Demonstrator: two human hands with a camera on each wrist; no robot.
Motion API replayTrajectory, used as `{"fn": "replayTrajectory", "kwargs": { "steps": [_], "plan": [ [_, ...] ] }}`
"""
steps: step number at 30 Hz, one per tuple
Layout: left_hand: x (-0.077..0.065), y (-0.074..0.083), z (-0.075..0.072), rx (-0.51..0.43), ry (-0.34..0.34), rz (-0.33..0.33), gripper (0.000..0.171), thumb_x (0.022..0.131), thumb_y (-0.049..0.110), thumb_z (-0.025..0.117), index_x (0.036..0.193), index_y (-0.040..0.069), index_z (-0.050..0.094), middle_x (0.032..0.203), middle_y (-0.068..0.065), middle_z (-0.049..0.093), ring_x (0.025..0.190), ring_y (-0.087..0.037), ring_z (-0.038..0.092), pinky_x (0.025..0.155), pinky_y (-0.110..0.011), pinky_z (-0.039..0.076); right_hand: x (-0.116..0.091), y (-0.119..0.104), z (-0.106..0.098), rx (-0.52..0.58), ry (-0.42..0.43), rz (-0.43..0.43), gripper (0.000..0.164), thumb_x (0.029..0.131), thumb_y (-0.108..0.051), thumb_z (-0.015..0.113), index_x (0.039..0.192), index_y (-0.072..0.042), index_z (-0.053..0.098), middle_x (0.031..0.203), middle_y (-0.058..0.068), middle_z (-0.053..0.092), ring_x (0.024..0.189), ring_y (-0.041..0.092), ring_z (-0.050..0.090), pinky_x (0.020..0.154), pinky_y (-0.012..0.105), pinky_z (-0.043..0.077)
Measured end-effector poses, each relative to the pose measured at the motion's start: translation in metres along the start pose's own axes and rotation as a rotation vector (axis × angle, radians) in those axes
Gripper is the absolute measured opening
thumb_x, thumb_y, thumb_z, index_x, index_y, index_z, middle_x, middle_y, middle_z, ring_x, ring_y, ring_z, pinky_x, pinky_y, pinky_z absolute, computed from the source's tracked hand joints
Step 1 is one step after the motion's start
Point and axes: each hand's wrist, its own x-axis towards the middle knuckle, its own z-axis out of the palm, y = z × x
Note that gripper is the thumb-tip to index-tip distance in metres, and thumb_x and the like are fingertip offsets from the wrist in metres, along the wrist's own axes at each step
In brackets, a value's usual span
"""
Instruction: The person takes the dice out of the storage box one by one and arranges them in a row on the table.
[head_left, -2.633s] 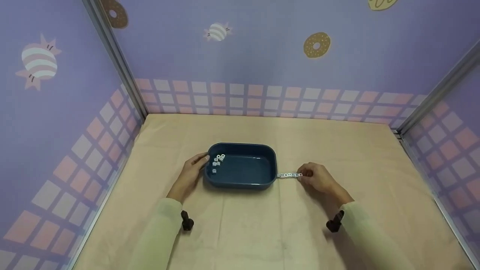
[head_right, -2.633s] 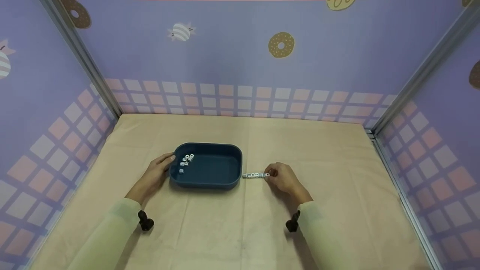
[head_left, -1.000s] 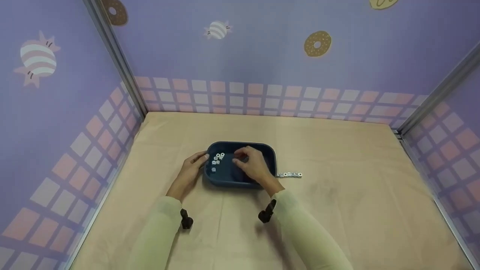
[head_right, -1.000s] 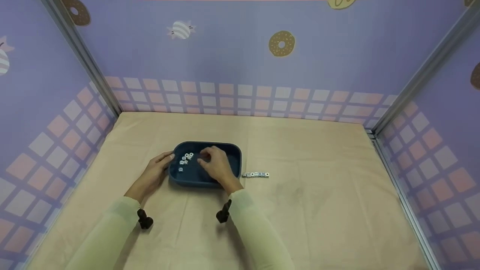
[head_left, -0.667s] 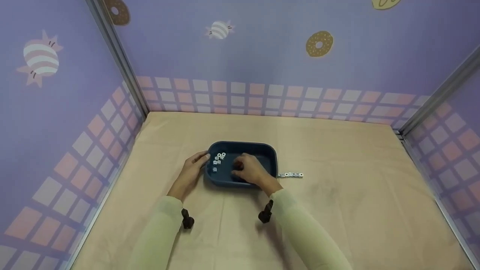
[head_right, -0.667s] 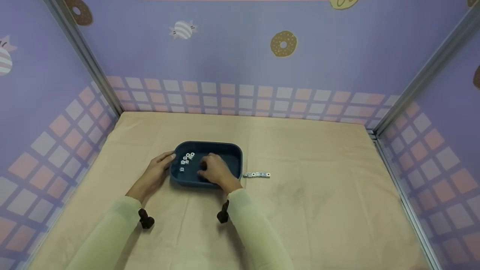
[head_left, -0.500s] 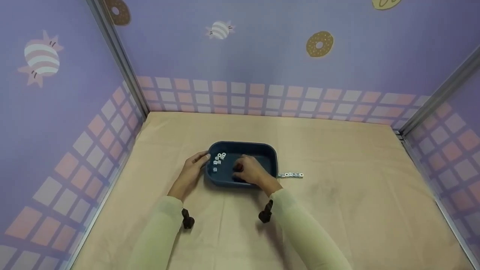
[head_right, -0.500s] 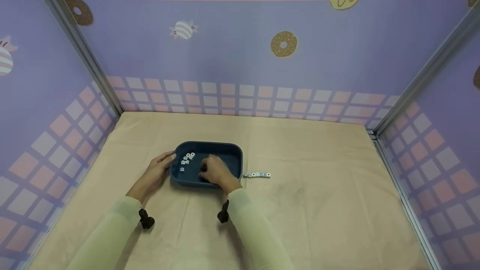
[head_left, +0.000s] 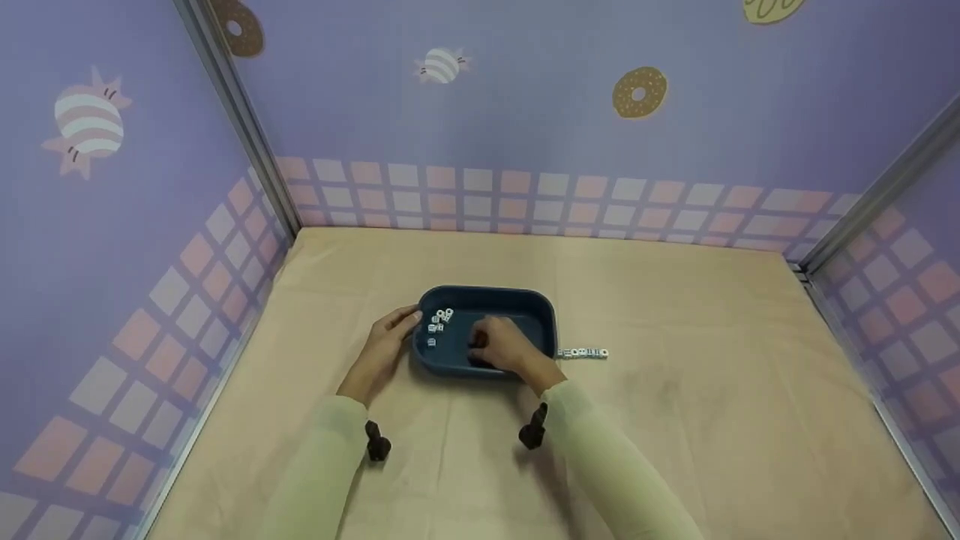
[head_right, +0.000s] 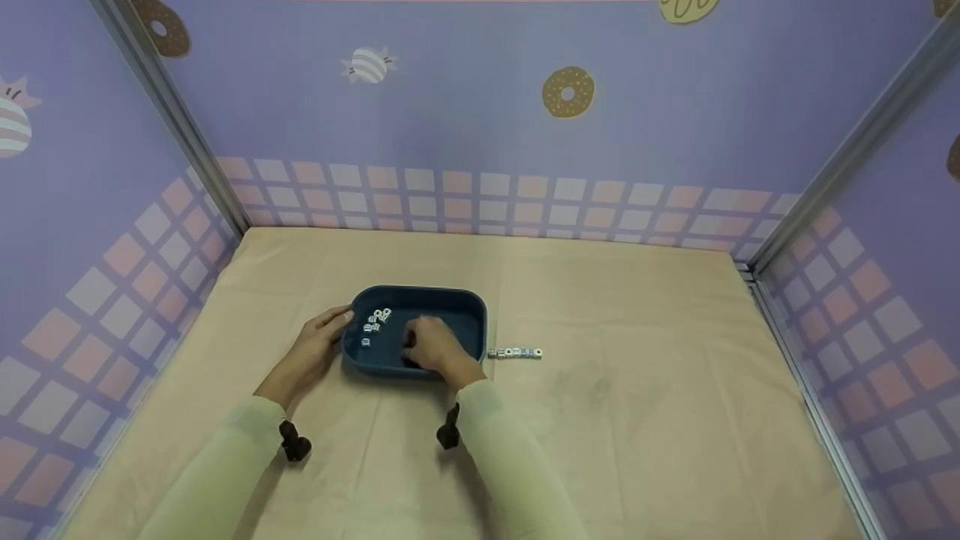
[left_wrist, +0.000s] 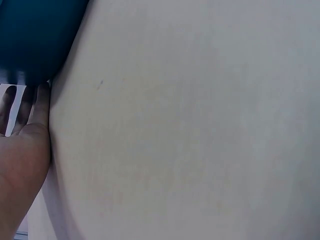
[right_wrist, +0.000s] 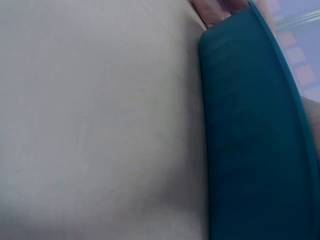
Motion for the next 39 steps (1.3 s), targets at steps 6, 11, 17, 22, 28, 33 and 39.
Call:
{"fn": "replayTrajectory", "kwargs": {
  "steps": [6, 11, 17, 22, 28, 33, 39],
  "plan": [
    [0.001, 0.0, 0.001, 0.04, 0.025, -0.004, 0.049, 0.108, 0.032, 0.064, 0.15, 0.008, 0.057, 0.155, -0.01, 0.055, 0.144, -0.026, 0.051, 0.12, -0.036, 0.042, 0.001, 0.001, 0.0, -0.005, 0.006, -0.005, 0.015, 0.093, -0.015, 0.084, 0.103, -0.006, 0.076, 0.101, 0.006, 0.069, 0.092, 0.021, 0.065, 0.086, 0.042, 0.058],
    [0.002, -0.001, 0.001, 0.071, 0.034, 0.001, 0.05, 0.108, 0.033, 0.064, 0.15, 0.007, 0.057, 0.155, -0.011, 0.055, 0.145, -0.026, 0.05, 0.121, -0.037, 0.041, 0.001, 0.002, 0.0, -0.006, 0.0, -0.008, 0.015, 0.093, -0.015, 0.084, 0.102, -0.006, 0.076, 0.1, 0.005, 0.07, 0.092, 0.02, 0.065, 0.085, 0.04, 0.059],
    [0.003, -0.001, 0.001, 0.055, 0.029, 0.011, 0.05, 0.108, 0.032, 0.064, 0.15, 0.005, 0.057, 0.154, -0.012, 0.055, 0.144, -0.026, 0.05, 0.122, -0.038, 0.04, 0.001, 0.001, -0.002, 0.003, -0.023, 0.009, 0.013, 0.092, -0.014, 0.084, 0.1, -0.008, 0.076, 0.097, 0.003, 0.069, 0.089, 0.017, 0.063, 0.083, 0.037, 0.057],
    [0.003, -0.001, 0.001, 0.04, 0.015, 0.012, 0.049, 0.108, 0.032, 0.065, 0.149, 0.006, 0.058, 0.153, -0.011, 0.056, 0.143, -0.025, 0.051, 0.121, -0.037, 0.041, 0.003, 0.0, -0.003, 0.025, -0.062, 0.016, 0.012, 0.091, -0.015, 0.085, 0.095, -0.009, 0.076, 0.091, 0.0, 0.069, 0.083, 0.014, 0.061, 0.078, 0.034, 0.056],
    [0.002, -0.001, 0.0, 0.011, 0.008, 0.0, 0.052, 0.107, 0.034, 0.067, 0.15, 0.007, 0.057, 0.154, -0.012, 0.054, 0.143, -0.026, 0.051, 0.12, -0.038, 0.042, 0.007, -0.006, -0.004, 0.043, -0.071, 0.009, 0.012, 0.091, -0.018, 0.086, 0.093, -0.011, 0.076, 0.089, -0.003, 0.069, 0.081, 0.012, 0.061, 0.077, 0.032, 0.055],
    [0.003, -0.002, 0.0, 0.006, 0.007, 0.018, 0.05, 0.107, 0.031, 0.066, 0.149, 0.005, 0.058, 0.153, -0.013, 0.055, 0.142, -0.026, 0.052, 0.119, -0.038, 0.042, 0.017, -0.019, 0.0, 0.155, -0.016, -0.009, 0.012, 0.095, -0.013, 0.082, 0.105, -0.009, 0.078, 0.095, -0.002, 0.073, 0.085, 0.012, 0.066, 0.079, 0.031, 0.059],
    [0.003, -0.001, -0.001, 0.023, 0.002, 0.02, 0.048, 0.108, 0.03, 0.064, 0.149, 0.005, 0.059, 0.154, -0.012, 0.055, 0.142, -0.025, 0.052, 0.121, -0.039, 0.041, 0.03, -0.041, 0.009, 0.17, 0.064, -0.004, 0.016, 0.096, -0.01, 0.08, 0.11, -0.004, 0.077, 0.099, 0.002, 0.074, 0.089, 0.013, 0.067, 0.084, 0.032, 0.06]
  ]
}}
